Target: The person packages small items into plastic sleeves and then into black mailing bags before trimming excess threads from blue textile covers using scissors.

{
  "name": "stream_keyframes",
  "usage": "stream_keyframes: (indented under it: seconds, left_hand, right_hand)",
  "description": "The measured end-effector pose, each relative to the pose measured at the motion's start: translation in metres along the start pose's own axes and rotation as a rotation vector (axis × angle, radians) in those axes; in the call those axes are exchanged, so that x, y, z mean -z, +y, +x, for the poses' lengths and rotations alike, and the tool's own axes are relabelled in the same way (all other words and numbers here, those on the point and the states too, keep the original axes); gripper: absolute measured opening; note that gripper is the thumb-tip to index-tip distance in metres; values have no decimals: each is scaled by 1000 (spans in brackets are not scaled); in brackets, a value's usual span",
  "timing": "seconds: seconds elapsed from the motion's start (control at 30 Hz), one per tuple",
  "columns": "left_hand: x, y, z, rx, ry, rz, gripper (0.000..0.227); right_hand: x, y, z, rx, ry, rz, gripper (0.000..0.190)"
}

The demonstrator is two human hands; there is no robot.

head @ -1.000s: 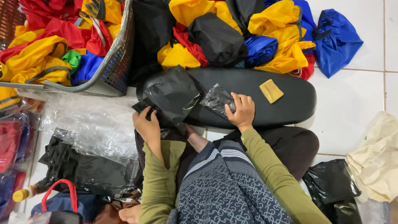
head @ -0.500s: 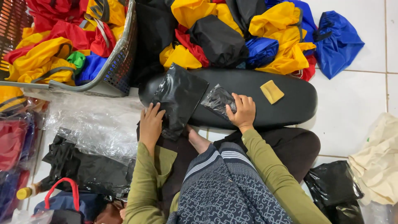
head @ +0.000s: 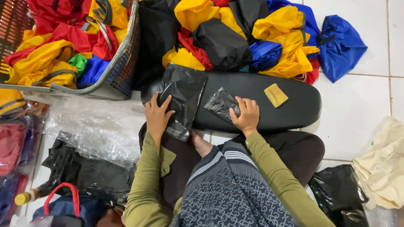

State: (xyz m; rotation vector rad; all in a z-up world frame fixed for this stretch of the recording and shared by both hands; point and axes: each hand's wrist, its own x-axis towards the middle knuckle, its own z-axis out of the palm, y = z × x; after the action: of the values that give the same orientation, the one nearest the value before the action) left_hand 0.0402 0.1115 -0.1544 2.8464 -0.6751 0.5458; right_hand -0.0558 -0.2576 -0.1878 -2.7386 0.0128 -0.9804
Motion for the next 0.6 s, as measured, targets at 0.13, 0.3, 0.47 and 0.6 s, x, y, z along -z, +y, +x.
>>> stream_keyframes:
  seconds: [0.13, 0.3, 0.47, 0.6]
  left_hand:
    - [8, 32, 11, 228, -15, -281, 53]
    - [24, 85, 43, 448, -70, 57, 79]
    - [13, 57, 24, 12, 40, 0, 78]
    - [-4, 39, 4, -96, -126, -291, 54]
  right_hand:
    - [-4, 2, -2, 0, 5, -9, 51]
    - [-3, 2, -3, -4, 2, -18, 51]
    - [0, 0, -1, -9, 1, 0, 50]
    - [-4, 2, -3, -3, -1, 13, 53]
